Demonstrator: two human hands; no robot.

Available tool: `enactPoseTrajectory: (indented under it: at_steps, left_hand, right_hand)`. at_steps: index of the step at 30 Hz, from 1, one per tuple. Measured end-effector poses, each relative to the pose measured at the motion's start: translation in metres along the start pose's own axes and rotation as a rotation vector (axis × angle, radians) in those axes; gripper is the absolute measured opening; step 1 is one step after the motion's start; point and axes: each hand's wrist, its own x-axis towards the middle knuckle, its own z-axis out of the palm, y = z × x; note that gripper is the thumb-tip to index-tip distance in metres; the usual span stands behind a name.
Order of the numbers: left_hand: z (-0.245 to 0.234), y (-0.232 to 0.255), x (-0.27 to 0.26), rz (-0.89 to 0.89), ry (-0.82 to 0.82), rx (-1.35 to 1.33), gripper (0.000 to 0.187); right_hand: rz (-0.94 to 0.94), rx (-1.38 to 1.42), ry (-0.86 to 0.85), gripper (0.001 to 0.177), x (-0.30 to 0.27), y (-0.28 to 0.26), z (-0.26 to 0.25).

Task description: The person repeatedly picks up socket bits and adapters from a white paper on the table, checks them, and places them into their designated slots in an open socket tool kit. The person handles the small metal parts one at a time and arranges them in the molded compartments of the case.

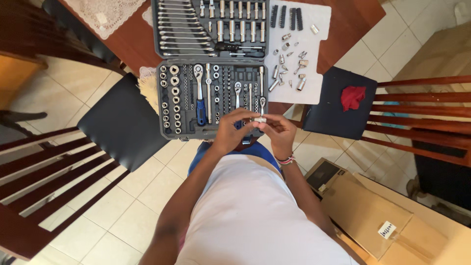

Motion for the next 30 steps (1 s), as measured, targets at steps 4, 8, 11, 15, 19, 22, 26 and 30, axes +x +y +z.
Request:
enactPoseTrajectory:
  at_steps: [4, 8, 11, 15, 19, 22, 26, 30]
  left_hand:
    - [0.011, -0.007, -0.014, -0.087, -0.018, 0.018, 0.023]
    - [0.010, -0.011, -0.024, -0.153, -0.080, 0.063, 0.025]
    - [0.010, -0.012, -0.026, -0.148, -0.066, 0.083, 0.026]
    - [0.007, -0.011, -0.029, -0.170, -0.042, 0.079, 0.024]
    - [0.003, -0.009, -0.034, -0.122, -0.044, 0.116, 0.023]
    - [0.003, -0.006, -0.040, -0.098, -0.065, 0.154, 0.026]
    - [0.003, -0.006, -0.045, -0.148, -0.119, 0.169, 0.026]
    - [0.005, -0.007, -0.048, -0.132, -0.150, 0.164, 0.024]
  right_hand:
    - [0.058, -0.027, -0.059, 0.024, -0.012, -0.002, -0.013]
    - [0.139, -0.027, -0.111, 0.025, -0.022, -0.004, -0.018]
    - [0.144, -0.048, -0.130, 0.024, -0.024, -0.003, -0.017]
    - [0.165, -0.045, -0.163, 0.023, -0.025, 0.000, -0.016]
    - [0.234, -0.065, -0.207, 0.023, -0.026, 0.002, -0.018]
    - [0.266, -0.062, -0.279, 0.022, -0.027, 0.001, -0.023]
    - [0.311, -0.174, -0.338, 0.021, -0.031, 0.000, -0.030]
    - [0.325, -0.132, -0.357, 0.018, -0.034, 0.003, -0.032]
